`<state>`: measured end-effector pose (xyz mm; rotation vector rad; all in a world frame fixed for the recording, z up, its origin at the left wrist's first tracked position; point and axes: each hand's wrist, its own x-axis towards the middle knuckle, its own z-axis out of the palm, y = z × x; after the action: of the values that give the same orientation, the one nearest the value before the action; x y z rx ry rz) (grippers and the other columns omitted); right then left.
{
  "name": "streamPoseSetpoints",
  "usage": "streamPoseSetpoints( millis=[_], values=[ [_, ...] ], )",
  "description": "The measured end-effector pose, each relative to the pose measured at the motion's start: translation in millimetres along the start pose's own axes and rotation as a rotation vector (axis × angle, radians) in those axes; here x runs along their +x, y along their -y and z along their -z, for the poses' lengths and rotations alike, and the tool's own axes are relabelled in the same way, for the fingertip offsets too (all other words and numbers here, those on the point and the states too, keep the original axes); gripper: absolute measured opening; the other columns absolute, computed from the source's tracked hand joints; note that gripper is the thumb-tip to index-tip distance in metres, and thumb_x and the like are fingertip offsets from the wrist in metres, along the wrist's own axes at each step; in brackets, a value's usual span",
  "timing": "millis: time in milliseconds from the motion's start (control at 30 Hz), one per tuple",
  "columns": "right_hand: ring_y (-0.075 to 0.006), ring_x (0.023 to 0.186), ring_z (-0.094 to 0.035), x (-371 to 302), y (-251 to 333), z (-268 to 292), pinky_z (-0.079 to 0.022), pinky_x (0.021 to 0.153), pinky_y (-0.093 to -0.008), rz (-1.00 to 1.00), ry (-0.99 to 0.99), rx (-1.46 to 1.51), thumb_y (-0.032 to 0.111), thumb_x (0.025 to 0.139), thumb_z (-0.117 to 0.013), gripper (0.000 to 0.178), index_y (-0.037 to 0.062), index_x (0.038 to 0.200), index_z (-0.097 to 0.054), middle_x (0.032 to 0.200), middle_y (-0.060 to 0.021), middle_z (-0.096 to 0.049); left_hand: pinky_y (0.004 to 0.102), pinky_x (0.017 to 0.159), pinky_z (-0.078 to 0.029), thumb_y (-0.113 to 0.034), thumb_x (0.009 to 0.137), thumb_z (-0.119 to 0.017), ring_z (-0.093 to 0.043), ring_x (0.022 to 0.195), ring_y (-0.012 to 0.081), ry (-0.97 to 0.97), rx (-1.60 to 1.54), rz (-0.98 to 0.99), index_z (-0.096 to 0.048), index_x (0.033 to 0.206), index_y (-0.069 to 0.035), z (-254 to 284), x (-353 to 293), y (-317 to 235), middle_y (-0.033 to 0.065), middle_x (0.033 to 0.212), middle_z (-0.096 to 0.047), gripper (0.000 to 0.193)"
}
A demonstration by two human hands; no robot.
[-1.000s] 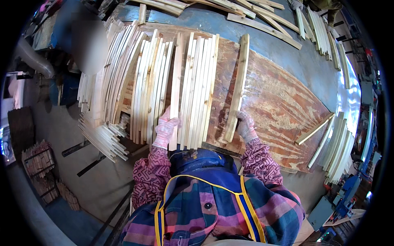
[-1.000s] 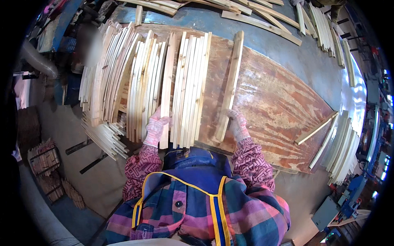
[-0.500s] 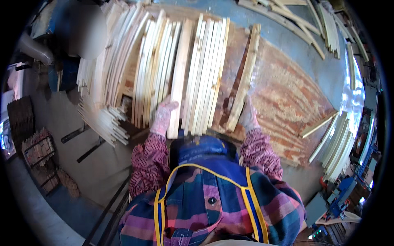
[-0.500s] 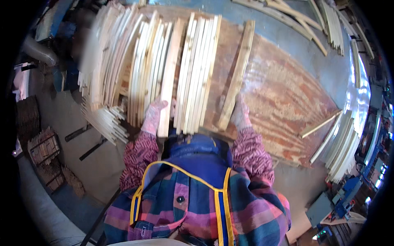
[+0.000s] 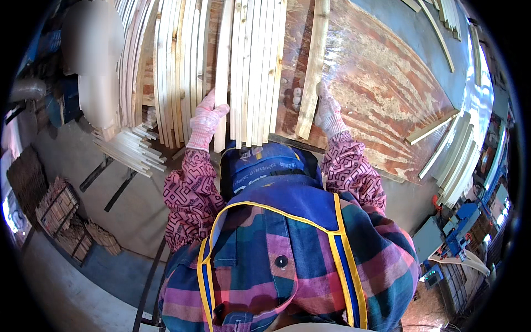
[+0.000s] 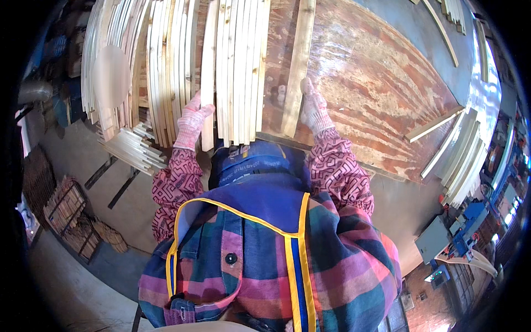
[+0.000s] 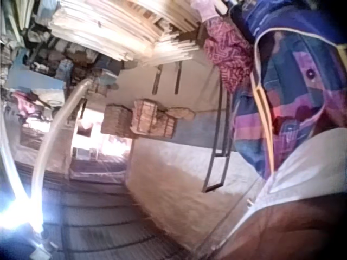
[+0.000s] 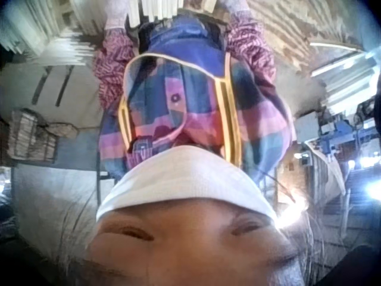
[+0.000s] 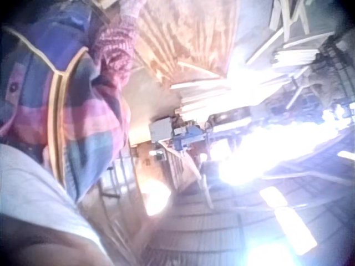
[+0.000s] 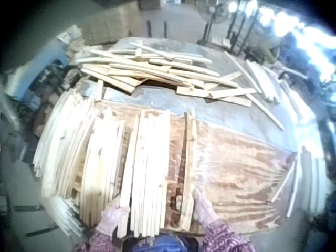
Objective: The person sorts and stacks thin wooden strips on a workbench. They pick up individual strips from a pile, inspect them, and place them into a neat stack, occasionally adjusting the alignment of the stack.
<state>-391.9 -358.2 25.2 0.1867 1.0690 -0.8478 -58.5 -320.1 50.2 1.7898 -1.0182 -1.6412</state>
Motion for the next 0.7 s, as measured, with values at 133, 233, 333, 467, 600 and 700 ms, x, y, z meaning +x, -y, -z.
streamPoseSetpoints(
  millis=[133,233,333,467,600,700],
  values=[
    [-0.0286,0.080,-0.068,16,-4,15,-0.060,0.065,-0.0428,0.030,-0.071,0.016,0.044,0.103,-0.051,0.042,0.0070,0.123,-0.056,0.096,-0.0123,-0.068,0.0438,0.106,-0.043,-0.051,0.092,-0.060,-0.053,0.128,0.0364,-0.088,0.702,0.081,-0.028,0.156,-0.026,-16,12,10,0.0194,0.143,-0.049,0.077],
    [-0.0247,0.074,-0.068,13,6,26,-0.058,0.057,-0.0383,-0.012,-0.027,0.079,0.052,0.098,-0.057,0.051,0.0068,0.121,-0.058,0.091,-0.0104,-0.068,0.0468,0.105,-0.043,-0.060,0.091,-0.055,-0.054,0.126,0.0386,-0.103,0.764,0.154,-0.028,0.156,-0.026,-18,30,17,0.0201,0.141,-0.050,0.078],
    [-0.0154,0.072,-0.063,3,14,17,-0.057,0.061,-0.0318,0.162,-0.063,-0.193,0.057,0.096,-0.057,0.053,0.0108,0.122,-0.061,0.089,-0.0043,-0.065,0.0501,0.104,-0.043,-0.065,0.089,-0.053,-0.053,0.125,0.0412,-0.116,0.718,0.071,-0.031,0.155,-0.025,-13,36,22,0.0216,0.141,-0.050,0.081],
    [-0.0145,0.057,-0.056,41,24,27,-0.051,0.049,-0.0294,0.304,-0.116,-0.377,0.047,0.099,-0.053,0.065,0.0138,0.150,-0.031,0.079,-0.0045,-0.059,0.0500,0.104,-0.043,-0.061,0.088,-0.060,-0.053,0.125,0.0401,-0.226,0.681,0.019,-0.035,0.153,-0.019,-28,46,-17,0.0229,0.139,-0.051,0.082],
    [-0.0192,0.069,-0.061,8,25,-20,-0.055,0.054,-0.0291,0.352,0.051,-0.827,0.022,0.093,-0.062,0.090,0.0095,0.160,-0.003,0.103,-0.0142,-0.057,0.0490,0.105,-0.042,-0.066,0.088,-0.057,-0.051,0.127,0.0404,-0.349,0.707,-0.060,-0.033,0.153,-0.011,-30,83,-19,0.0248,0.139,-0.050,0.088],
    [-0.0290,0.070,-0.066,10,27,-37,-0.055,0.059,-0.0372,0.223,0.078,-1.865,0.048,0.093,-0.057,0.103,0.0032,0.156,0.012,0.111,-0.0313,-0.063,0.0486,0.103,-0.042,-0.071,0.087,-0.053,-0.050,0.125,0.0412,-0.343,0.843,0.082,-0.033,0.152,-0.006,-48,97,-47,0.0258,0.136,-0.051,0.094]
  ],
)
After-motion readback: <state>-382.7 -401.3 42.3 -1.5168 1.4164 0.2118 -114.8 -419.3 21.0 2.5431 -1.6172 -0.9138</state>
